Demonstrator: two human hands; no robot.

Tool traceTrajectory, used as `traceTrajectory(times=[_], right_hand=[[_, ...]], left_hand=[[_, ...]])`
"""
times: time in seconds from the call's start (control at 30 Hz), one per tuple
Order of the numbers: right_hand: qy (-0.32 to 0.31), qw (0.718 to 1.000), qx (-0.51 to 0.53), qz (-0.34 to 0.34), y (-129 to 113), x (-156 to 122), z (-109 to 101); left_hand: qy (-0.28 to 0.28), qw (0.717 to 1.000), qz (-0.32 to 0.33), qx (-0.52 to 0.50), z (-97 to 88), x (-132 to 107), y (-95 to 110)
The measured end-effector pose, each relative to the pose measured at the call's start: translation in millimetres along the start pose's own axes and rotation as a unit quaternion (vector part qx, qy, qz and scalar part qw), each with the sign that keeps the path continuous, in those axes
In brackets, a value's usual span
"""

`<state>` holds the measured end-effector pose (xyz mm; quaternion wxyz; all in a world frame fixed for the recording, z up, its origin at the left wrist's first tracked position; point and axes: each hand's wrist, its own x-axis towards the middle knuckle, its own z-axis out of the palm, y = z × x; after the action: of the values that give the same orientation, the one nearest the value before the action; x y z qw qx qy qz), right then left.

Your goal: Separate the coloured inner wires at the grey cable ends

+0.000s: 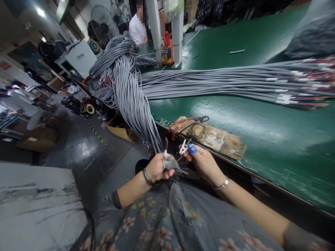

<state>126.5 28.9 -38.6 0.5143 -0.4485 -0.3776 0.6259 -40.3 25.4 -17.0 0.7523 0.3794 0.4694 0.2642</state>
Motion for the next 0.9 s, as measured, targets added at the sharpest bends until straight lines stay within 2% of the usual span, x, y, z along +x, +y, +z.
traceTrajectory(times=[0.07,0.1,0.23,0.37,0.5,0.7,0.83,0.9], right_hand=[[0.031,0.998,-0.033,-0.035,3,0,2],[0.027,0.999,-0.026,-0.036,5,0,3],[-0.034,0.991,0.124,0.041,8,7,6],[-0.019,0.975,0.207,0.073,8,12,9],[-0.001,0.974,0.215,0.064,10,11,11],[-0.036,0.966,0.234,0.102,9,9,6],[-0.071,0.958,0.248,0.122,7,7,0],[-0.069,0.961,0.244,0.113,7,5,0]], left_hand=[[-0.009,1.000,-0.012,-0.016,-0.6,3,0],[-0.012,1.000,-0.015,-0.024,-0.9,5,0],[-0.030,0.999,-0.021,-0.030,-1.1,7,-3],[-0.035,0.999,-0.017,-0.026,0.6,8,-6],[-0.026,0.999,-0.024,-0.017,4.0,10,-6],[-0.008,1.000,-0.019,-0.015,7.5,8,-3],[0.005,1.000,0.004,0.006,9.4,-3,-5],[0.021,0.999,0.023,0.017,11.9,-9,-6]])
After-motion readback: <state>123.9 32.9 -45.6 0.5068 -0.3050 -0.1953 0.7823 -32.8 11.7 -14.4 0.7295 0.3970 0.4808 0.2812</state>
